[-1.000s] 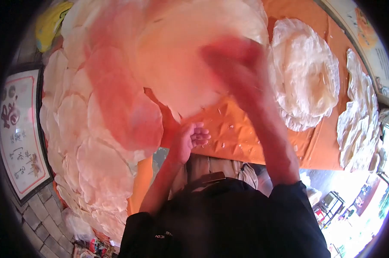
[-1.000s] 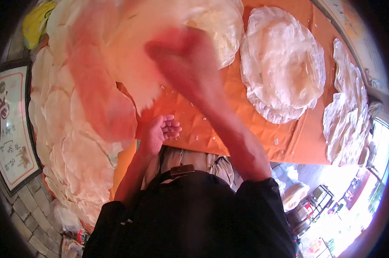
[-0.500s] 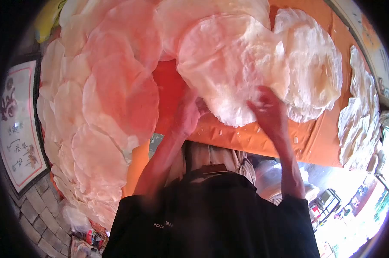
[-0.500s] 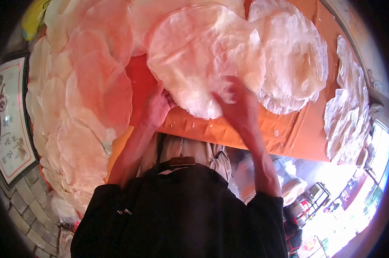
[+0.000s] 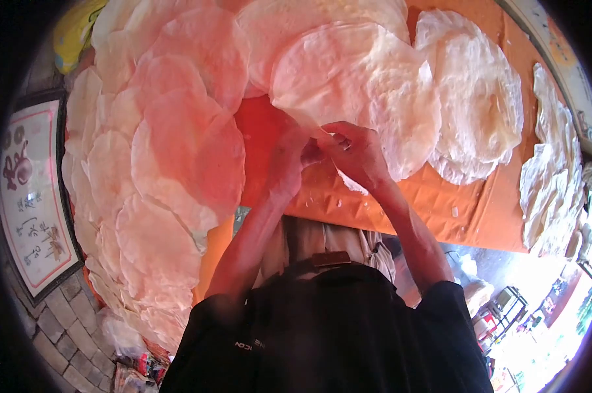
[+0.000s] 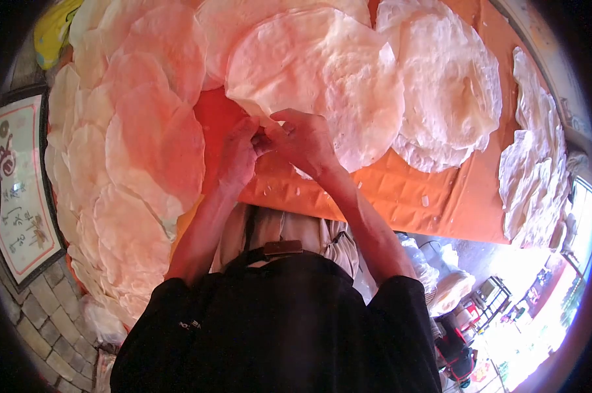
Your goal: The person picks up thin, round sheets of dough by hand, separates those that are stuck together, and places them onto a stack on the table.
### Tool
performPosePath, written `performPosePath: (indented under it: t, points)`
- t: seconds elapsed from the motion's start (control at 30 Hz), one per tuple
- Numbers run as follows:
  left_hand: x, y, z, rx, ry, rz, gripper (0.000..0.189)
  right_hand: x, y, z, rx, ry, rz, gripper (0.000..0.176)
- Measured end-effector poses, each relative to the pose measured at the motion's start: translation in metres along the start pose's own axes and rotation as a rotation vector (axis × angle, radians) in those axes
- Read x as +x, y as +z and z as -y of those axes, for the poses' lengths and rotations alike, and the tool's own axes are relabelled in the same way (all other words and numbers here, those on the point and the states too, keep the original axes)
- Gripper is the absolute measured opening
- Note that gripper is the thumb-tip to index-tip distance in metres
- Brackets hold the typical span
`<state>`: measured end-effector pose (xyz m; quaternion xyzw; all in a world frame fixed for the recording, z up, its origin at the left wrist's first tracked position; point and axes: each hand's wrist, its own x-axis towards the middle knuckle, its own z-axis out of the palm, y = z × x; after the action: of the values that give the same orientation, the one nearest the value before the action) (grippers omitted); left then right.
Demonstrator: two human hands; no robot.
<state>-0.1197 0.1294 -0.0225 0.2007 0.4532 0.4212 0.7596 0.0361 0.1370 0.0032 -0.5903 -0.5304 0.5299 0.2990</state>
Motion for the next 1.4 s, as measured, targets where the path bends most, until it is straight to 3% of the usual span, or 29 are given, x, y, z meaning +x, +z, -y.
performPosePath:
  t: [0.1,0.13,0.23,0.3,0.37,0.4,0.47,0.5,0.57,0.67,0.77,0.83,0.9,0.97,1.0,1.03,1.07,1.1,1.13,1.17,1.2,1.27,1.33,1.37,1.4]
  points:
    - [0.002,0.0,0.002,0.035,-0.028,-0.086,0.02,0.003,-0.005,0.005,0.223,0.103,0.064,0.029]
    - [0.004,-0.009,0.013,0.027,-0.018,-0.092,0.018,0.01,0.005,-0.022,0.106,0.067,-0.04,0.026]
    - [-0.001,-0.008,0.01,0.09,0.001,-0.151,0.012,0.016,0.004,-0.013,-0.261,-0.026,-0.028,0.017]
    - [-0.011,-0.028,0.016,-0.155,0.073,-0.128,0.007,0.032,0.0,-0.031,-0.37,-0.214,-0.105,0.011]
    - [-0.015,-0.074,0.019,-0.232,0.091,0.033,0.006,0.025,-0.063,0.025,-0.238,-0.011,-0.118,0.013]
    - [-0.019,-0.074,0.014,-0.201,0.098,-0.093,0.005,0.024,-0.094,0.032,-0.091,-0.108,-0.182,0.009]
    - [-0.026,-0.071,0.005,-0.142,0.113,-0.347,0.004,0.034,-0.172,0.044,-0.085,-0.24,-0.275,0.014]
    - [-0.03,-0.084,0.006,-0.124,0.096,-0.267,0.002,0.055,-0.214,0.024,-0.116,-0.246,-0.36,0.017]
    - [-0.032,-0.113,0.011,-0.087,0.06,-0.11,0.003,0.042,-0.277,0.063,0.014,-0.343,-0.439,0.03]
    - [-0.037,-0.07,-0.004,-0.084,0.03,-0.315,0.01,0.064,-0.375,0.073,-0.473,-0.176,-0.586,0.029]
    - [-0.037,-0.1,0.01,-0.094,0.038,-0.184,0.02,0.069,-0.419,0.039,-0.972,-0.165,-0.796,0.04]
    - [-0.044,-0.075,-0.002,-0.048,0.103,-0.152,0.022,0.074,-0.442,0.022,-1.306,-0.149,-0.926,0.049]
    - [-0.051,-0.041,-0.014,0.018,0.151,-0.13,0.024,0.059,-0.367,0.039,-1.153,-0.155,-0.995,0.052]
    - [-0.047,-0.006,-0.022,0.11,0.179,-0.103,0.025,0.048,-0.271,0.013,-0.654,-0.272,-0.403,0.036]
    - [-0.044,0.006,-0.024,0.262,0.172,-0.09,0.02,0.043,-0.224,0.0,-0.385,-0.215,-0.148,0.028]
    - [-0.041,0.024,-0.029,0.426,0.205,-0.028,0.019,0.034,-0.159,0.024,0.174,0.172,0.086,0.035]
    - [-0.038,0.041,-0.032,0.589,0.238,0.033,0.018,0.021,-0.106,0.043,0.128,0.206,0.255,0.049]
    - [-0.031,0.051,-0.033,0.738,0.307,0.133,0.015,0.01,-0.078,0.055,-0.284,-0.072,0.193,0.058]
    - [-0.023,0.06,-0.033,0.888,0.374,0.231,0.013,0.004,-0.073,0.085,-0.163,0.01,0.259,0.051]
    - [-0.014,0.069,-0.03,1.065,0.671,0.32,0.008,0.013,-0.064,0.077,-0.295,-0.031,0.182,0.045]
    - [-0.011,0.081,-0.032,1.062,0.662,0.276,0.007,0.024,-0.058,0.063,-0.425,-0.071,0.107,0.039]
    - [-0.014,0.109,-0.045,1.055,0.639,0.176,0.005,0.053,-0.079,0.037,-0.251,-0.213,0.047,0.027]
    - [-0.013,0.112,-0.053,0.91,0.781,0.222,0.004,0.059,-0.147,0.058,-0.083,-0.31,0.109,0.015]
    - [-0.013,0.111,-0.054,0.833,0.851,0.247,0.004,0.057,-0.18,0.072,-0.044,-0.312,0.063,0.018]
    - [-0.015,0.104,-0.052,0.811,0.756,0.213,0.005,0.046,-0.212,0.088,-0.066,-0.28,-0.07,0.022]
